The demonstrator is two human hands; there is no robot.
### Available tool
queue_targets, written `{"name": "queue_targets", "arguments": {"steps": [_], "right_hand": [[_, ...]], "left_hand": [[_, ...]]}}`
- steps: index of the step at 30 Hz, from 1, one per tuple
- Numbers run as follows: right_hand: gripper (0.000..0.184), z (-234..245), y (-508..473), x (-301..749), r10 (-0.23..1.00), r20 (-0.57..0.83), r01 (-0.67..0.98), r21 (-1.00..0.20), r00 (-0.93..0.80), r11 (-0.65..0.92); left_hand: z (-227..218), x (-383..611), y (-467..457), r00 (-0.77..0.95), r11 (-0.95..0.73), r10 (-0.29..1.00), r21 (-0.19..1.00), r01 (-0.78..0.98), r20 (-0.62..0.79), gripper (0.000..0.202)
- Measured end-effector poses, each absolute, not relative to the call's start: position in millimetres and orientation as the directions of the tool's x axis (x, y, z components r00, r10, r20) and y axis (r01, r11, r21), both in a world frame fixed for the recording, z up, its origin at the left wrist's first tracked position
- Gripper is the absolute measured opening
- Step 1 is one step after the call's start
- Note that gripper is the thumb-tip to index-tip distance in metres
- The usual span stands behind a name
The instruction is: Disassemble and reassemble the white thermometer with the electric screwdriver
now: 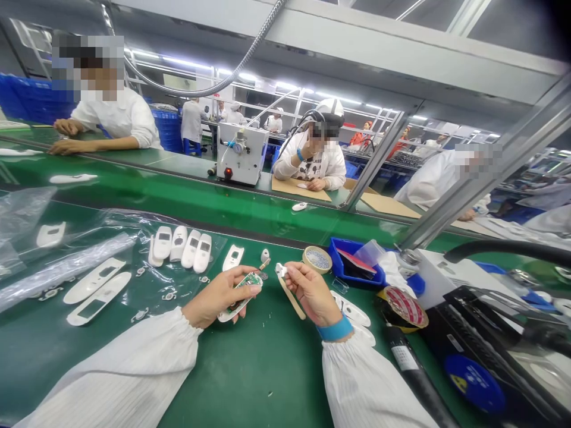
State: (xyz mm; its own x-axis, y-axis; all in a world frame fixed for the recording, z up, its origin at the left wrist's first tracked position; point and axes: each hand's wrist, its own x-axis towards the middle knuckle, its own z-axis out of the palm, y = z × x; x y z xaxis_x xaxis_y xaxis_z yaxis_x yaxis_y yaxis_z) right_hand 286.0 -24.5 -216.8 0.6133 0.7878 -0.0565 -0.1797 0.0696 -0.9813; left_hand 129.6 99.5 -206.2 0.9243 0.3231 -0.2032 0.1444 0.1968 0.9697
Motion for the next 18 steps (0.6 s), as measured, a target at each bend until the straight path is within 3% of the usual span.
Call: {"name": "queue_targets", "arguments": {"steps": [6, 14, 18], "right_hand": [[0.035, -214.0, -27.0, 283.1, 0.747, -0.087, -0.298, -0.942, 0.659, 0.152], [0.028, -212.0, -29.7, 274.5, 0.724, 0.074, 0.036, -0.997, 0.686, 0.069], [0.028, -217.5, -27.2, 268.9, 0.738, 0.055, 0.027, -0.998, 0.672, 0.049]], "left_hand": [[-204.7, 130.9, 91.8, 0.929, 0.065, 0.291, 0.973, 0.221, -0.23, 0.039], [-204.1, 131.6, 86.2, 0.922, -0.022, 0.326, 0.973, 0.228, -0.209, 0.032], [-205.4, 130.9, 85.3, 0.929, -0.059, 0.328, 0.978, 0.202, -0.172, 0.032]]}}
